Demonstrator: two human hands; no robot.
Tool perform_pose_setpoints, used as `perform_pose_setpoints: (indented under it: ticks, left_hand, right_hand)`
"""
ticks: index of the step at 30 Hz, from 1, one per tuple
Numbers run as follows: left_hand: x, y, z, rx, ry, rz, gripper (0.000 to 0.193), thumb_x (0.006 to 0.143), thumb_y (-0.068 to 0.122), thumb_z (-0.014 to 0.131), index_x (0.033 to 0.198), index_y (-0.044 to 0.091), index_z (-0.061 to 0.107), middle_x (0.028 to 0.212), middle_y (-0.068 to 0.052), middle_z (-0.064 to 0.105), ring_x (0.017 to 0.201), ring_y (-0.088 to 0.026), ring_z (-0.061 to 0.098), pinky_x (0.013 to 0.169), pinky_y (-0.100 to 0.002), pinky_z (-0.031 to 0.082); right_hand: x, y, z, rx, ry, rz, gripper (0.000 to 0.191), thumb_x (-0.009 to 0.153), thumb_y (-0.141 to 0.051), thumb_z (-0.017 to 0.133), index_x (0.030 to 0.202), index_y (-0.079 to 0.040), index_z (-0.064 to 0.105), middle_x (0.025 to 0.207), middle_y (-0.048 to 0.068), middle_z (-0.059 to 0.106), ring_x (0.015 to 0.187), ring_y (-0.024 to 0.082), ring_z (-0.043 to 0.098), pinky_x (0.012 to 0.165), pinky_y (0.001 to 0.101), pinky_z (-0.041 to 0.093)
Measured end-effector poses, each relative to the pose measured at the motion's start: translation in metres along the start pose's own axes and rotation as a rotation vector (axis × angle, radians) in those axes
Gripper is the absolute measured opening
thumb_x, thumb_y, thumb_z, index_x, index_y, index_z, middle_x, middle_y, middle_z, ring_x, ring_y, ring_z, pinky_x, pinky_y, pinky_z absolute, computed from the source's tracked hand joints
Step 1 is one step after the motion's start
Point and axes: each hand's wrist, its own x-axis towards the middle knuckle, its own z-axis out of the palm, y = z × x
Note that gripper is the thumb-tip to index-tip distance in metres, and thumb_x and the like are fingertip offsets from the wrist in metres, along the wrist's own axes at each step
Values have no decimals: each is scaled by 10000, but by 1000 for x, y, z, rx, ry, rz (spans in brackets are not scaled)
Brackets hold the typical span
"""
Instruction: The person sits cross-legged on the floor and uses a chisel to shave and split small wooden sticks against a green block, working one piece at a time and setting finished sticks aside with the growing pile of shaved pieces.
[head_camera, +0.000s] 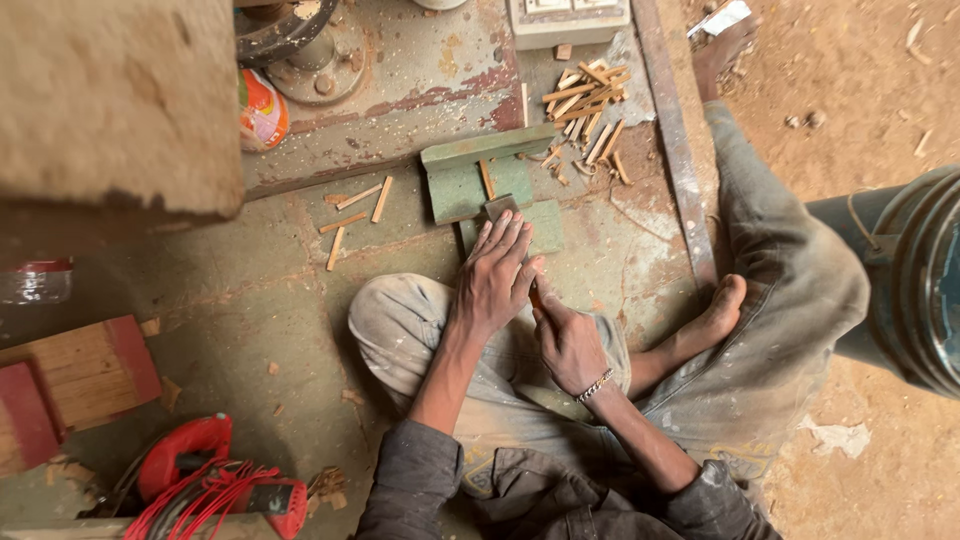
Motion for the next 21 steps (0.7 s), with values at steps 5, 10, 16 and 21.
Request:
perform_pose_setpoints:
  ticks: [5,10,16,21]
  left_hand:
    - [-1,-7,-3,-43,-52,-13,536,1086,344,452,1394,-77,579,1492,-265,538,1471,-405,446,1250,-516,296]
    - [3,-13,-2,-43,-79,-14,525,1088,334,461,1403,-69,579,1496,-267,537,1465,-406,443,1248,-519,289]
    - [4,-18,1,-37,-98,-26,522,1092,344,454,1403,-54,587,1499,-245,539,1474,-399,452,1264,-518,282]
    - [22,-35,9,39,-13,12,605,1087,375,458,1426,-117,552,1533,-296,481,1490,-417,389,1257,-533,234]
  right_hand:
    - [0,-5,11,47,44,-28,593,917,-32,539,1506,-44,473,842,316,635,751,453,682,652,451,535]
    - [4,-7,14,3,35,24,565,939,-50,560,1499,-64,487,791,314,632,727,471,663,635,473,510]
    - [1,1,19,21,41,40,564,936,-46,545,1497,-87,503,808,312,633,718,475,652,635,485,507]
    - [39,33,45,-15,126,-106,370,932,-68,564,1297,-29,608,937,303,667,861,479,661,745,499,527]
